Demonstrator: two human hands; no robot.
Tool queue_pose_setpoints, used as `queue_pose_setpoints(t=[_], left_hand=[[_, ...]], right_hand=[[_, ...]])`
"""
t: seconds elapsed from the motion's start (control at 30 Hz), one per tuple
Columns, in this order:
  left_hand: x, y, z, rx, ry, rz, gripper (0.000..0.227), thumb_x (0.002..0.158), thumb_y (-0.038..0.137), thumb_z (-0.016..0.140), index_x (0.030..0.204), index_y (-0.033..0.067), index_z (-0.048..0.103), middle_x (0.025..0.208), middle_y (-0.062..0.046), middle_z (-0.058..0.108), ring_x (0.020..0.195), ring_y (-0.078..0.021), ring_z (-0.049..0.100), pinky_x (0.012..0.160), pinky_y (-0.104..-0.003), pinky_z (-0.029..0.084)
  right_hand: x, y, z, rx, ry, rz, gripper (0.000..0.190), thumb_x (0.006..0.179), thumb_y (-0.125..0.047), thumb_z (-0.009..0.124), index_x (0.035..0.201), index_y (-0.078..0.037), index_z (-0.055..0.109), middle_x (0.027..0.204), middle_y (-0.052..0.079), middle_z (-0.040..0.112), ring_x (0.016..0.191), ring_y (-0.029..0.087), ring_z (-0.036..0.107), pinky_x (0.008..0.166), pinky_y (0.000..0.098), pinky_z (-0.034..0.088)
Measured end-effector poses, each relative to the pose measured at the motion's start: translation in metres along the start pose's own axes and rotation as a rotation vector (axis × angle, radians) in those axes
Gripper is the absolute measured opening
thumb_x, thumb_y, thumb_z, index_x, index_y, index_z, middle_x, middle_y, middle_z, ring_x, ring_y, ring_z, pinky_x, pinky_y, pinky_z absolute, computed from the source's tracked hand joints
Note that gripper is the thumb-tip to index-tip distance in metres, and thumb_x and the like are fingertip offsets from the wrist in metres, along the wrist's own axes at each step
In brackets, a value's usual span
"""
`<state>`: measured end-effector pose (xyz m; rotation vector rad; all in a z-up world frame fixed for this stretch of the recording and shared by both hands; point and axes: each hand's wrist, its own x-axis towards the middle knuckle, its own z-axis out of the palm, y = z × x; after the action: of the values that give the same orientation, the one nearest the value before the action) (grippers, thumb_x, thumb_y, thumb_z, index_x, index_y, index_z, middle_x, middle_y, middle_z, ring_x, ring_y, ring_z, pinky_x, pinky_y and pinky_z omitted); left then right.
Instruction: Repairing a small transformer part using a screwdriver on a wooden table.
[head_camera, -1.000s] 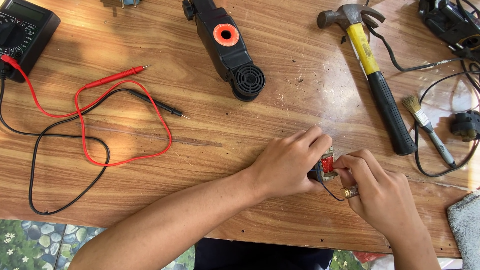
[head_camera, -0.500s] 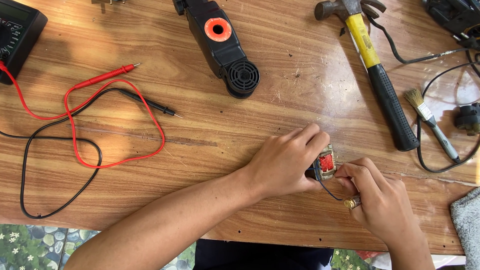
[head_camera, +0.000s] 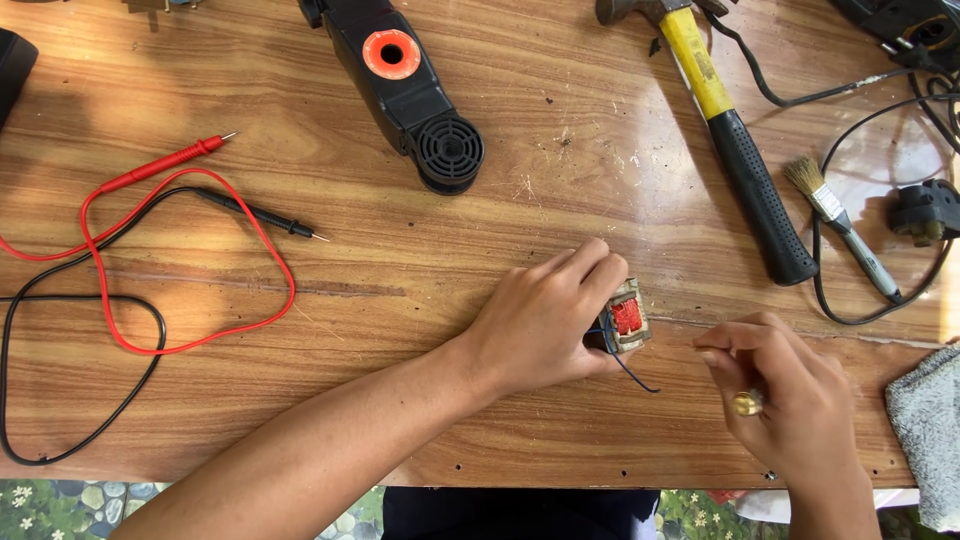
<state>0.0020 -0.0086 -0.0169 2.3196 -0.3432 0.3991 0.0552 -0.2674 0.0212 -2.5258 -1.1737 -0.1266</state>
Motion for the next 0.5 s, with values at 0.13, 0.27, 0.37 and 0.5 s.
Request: queue_pose_setpoints(t=[0.13,0.27,0.37,0.5], left_hand=[[0.000,0.000,0.001,0.024,0.010,0.004,0.063,0.065,0.035,0.092,0.098,0.0090,0.047,0.098,-0.007,0.053,0.078,-0.0293,0.065,0.040,-0.046,0.049],[0.000,0.001,-0.002,0.009,0.017,0.007,0.057,0.069,0.029,0.090,0.097,0.0086,0.045,0.096,-0.008,0.052,0.075,-0.0290,0.065,0.041,-0.045,0.049],[0.001,0.001,-0.002,-0.001,0.025,0.004,0.049,0.076,0.031,0.084,0.097,0.0087,0.045,0.096,-0.008,0.052,0.074,-0.0323,0.064,0.041,-0.048,0.046],[0.000,0.000,-0.001,-0.004,0.008,-0.007,0.060,0.070,0.036,0.092,0.096,0.0087,0.046,0.096,-0.007,0.053,0.074,-0.0280,0.065,0.041,-0.045,0.050]], right_hand=[[0.000,-0.002,-0.016,0.099,0.148,0.121,0.004,0.104,-0.004,0.063,0.100,-0.006,0.063,0.088,0.003,0.067,0.054,0.011,0.042,0.057,0.0238,0.038],[0.025,-0.018,-0.026,0.204,0.146,0.110,0.011,0.106,-0.006,0.056,0.096,-0.003,0.057,0.081,0.005,0.069,0.058,0.009,0.055,0.053,0.0225,0.038],[0.032,-0.017,-0.019,0.148,0.026,-0.118,0.017,0.097,-0.007,0.049,0.081,-0.012,0.050,0.069,-0.001,0.059,0.049,0.012,0.045,0.045,0.0286,0.040],[-0.001,-0.042,-0.053,0.205,0.016,0.005,0.025,0.085,0.007,0.040,0.067,-0.010,0.045,0.060,0.000,0.043,0.053,0.016,0.029,0.052,0.0285,0.029]])
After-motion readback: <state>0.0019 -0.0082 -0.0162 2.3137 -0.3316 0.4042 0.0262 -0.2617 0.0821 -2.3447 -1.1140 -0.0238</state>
